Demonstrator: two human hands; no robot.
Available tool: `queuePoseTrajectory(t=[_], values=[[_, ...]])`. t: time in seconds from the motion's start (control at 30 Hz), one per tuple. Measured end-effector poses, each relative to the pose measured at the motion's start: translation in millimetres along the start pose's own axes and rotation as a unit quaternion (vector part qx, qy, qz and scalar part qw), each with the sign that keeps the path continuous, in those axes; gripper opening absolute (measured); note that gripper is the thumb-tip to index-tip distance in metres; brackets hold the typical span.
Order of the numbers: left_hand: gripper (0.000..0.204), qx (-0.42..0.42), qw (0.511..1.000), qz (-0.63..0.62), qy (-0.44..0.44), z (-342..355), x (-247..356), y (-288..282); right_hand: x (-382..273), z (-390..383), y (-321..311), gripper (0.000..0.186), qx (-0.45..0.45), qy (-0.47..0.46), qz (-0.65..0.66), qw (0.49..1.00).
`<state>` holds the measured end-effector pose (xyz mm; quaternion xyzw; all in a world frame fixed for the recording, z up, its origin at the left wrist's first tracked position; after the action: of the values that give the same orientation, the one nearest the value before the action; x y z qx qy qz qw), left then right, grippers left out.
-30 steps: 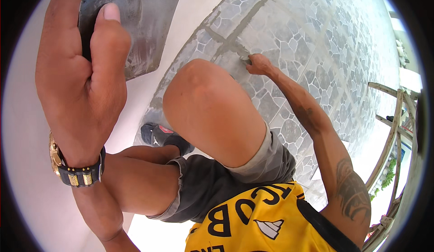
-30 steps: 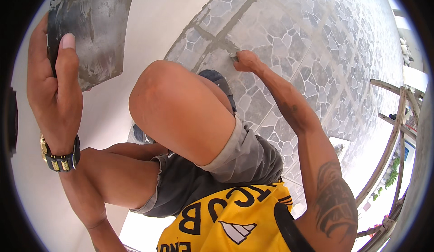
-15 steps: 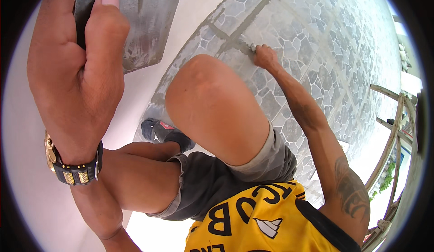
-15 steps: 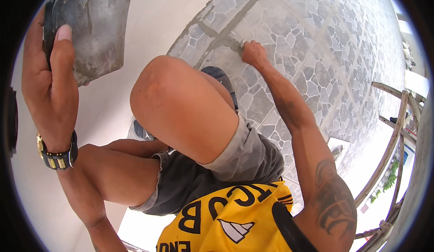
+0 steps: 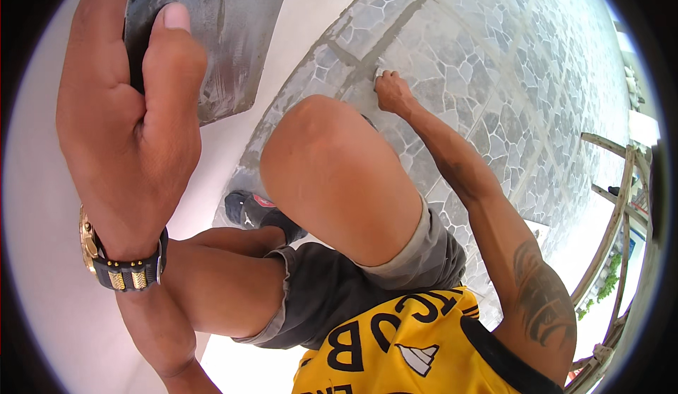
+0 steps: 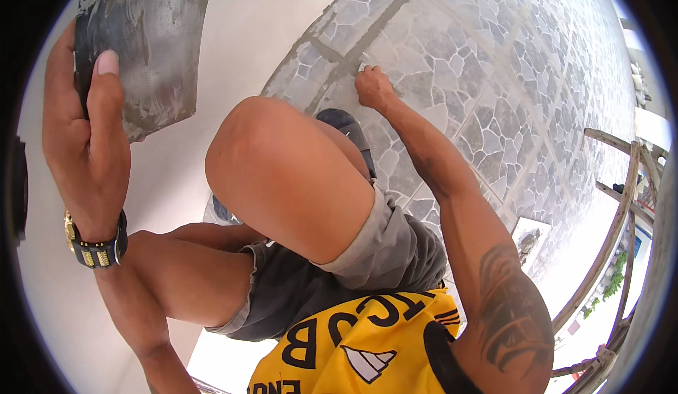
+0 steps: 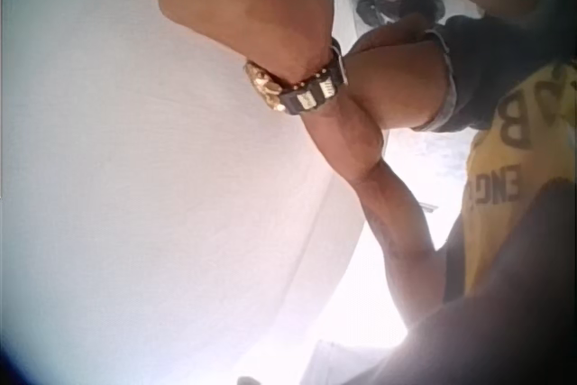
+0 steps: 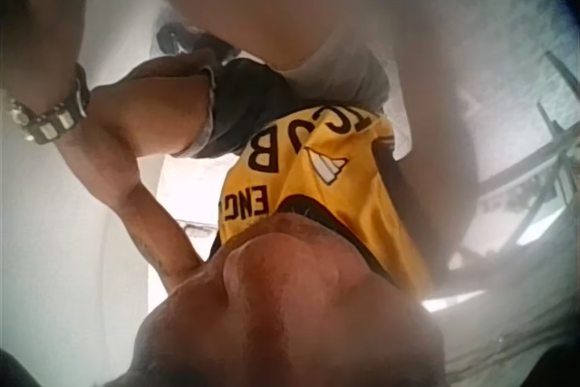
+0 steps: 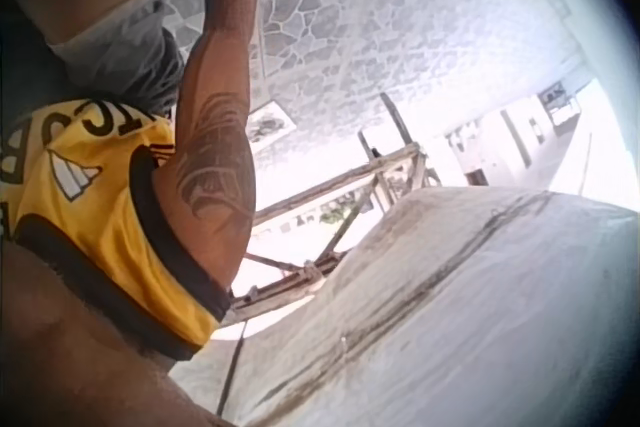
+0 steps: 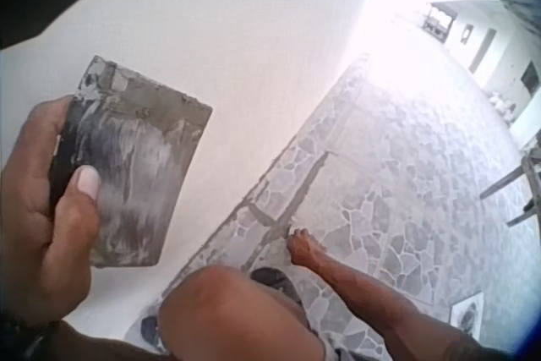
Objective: Applying mortar or grout to fill gaps between floor stones using putty knives.
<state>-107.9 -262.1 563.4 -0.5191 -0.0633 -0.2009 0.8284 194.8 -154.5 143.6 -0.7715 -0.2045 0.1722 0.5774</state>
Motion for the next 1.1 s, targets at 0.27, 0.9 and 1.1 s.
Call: queuePoseTrajectory(t=[0.27, 0.9, 1.1], values=[[0.035, 0.015, 1.000, 0.005, 0.022, 0.2, -9.6, 3.0, 16.2, 56.8, -51.9, 0.024, -0.060, 0.029, 0.072, 0.995], [0.034, 0.008, 0.999, -0.048, -0.007, 8.4, 32.3, -4.6, 105.7, -119.6, -27.6, 0.034, -0.108, -0.230, -0.030, 0.967], [0.034, 0.043, 0.995, -0.081, -0.029, 13.6, 83.2, -29.7, 191.1, -223.8, -54.6, 0.035, -0.118, 0.113, 0.274, 0.948]])
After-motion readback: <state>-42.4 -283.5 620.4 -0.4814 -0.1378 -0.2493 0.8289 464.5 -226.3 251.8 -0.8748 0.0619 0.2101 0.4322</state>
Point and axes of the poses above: each hand's wrist, its own z-axis towards the middle knuckle, its own y-axis out of the palm, x = y × z, the point moved 4 cm from there along z, towards the middle knuckle, and after that the axes turned 1 degree about z, right-handed, at the moved point
